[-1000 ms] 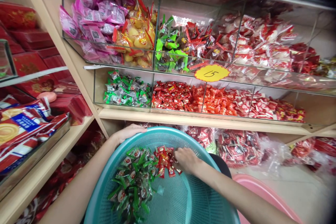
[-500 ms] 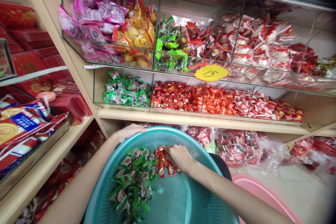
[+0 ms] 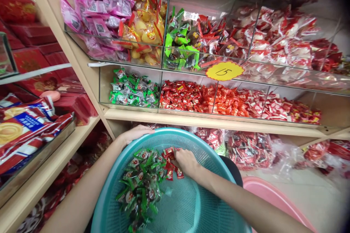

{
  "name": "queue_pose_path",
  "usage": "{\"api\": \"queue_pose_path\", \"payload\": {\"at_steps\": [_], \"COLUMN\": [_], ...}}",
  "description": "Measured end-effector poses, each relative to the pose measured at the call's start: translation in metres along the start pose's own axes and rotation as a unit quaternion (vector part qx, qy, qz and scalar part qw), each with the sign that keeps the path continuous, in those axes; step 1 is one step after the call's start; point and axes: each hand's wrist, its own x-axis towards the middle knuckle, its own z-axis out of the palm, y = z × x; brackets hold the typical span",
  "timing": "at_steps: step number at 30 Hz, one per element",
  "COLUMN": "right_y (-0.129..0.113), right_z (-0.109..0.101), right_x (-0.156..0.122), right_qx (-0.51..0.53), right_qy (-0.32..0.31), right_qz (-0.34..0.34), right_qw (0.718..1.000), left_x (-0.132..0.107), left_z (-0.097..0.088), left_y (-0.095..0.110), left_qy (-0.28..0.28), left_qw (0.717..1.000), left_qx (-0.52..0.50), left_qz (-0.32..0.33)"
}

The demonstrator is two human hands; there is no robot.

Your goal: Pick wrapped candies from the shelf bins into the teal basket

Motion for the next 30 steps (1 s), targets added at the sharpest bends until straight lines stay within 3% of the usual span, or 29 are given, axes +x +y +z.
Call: {"api": "queue_pose_path", "payload": {"at_steps": [15, 20, 22, 23, 24, 25, 27, 30], "right_y": [-0.009, 0.019, 0.036, 0.045, 0.053, 0.061, 0.071, 0.076], "right_z": [0.003, -0.013, -0.019, -0.021, -0.023, -0.023, -0.022, -0.017], "right_x": [0.012, 0.001, -0.008, -0.013, -0.019, -0.025, -0.036, -0.047], "right_qx": [0.036, 0.064, 0.151, 0.238, 0.347, 0.465, 0.660, 0.820], "right_qy": [0.003, 0.002, -0.019, -0.041, -0.065, -0.087, -0.113, -0.119], "right_qz": [0.030, 0.039, 0.022, 0.011, 0.003, 0.002, 0.017, 0.025], "right_qw": [0.999, 0.997, 0.988, 0.970, 0.935, 0.881, 0.742, 0.559], "left_x": [0.000, -0.001, -0.001, -0.001, -0.001, -0.001, 0.000, 0.000], "left_z": [0.000, 0.000, 0.001, 0.001, 0.001, 0.001, 0.001, 0.000], "left_y": [0.001, 0.004, 0.005, 0.005, 0.004, 0.004, 0.002, 0.000], "left_qy": [0.009, 0.012, 0.013, 0.014, 0.017, 0.018, 0.016, 0.006], "left_qw": [1.000, 0.999, 0.999, 0.999, 0.999, 0.999, 0.999, 1.000], "left_qx": [0.012, 0.030, 0.034, 0.035, 0.035, 0.034, 0.026, 0.009], "left_qz": [0.005, 0.009, 0.009, 0.009, 0.009, 0.009, 0.009, 0.011]}}
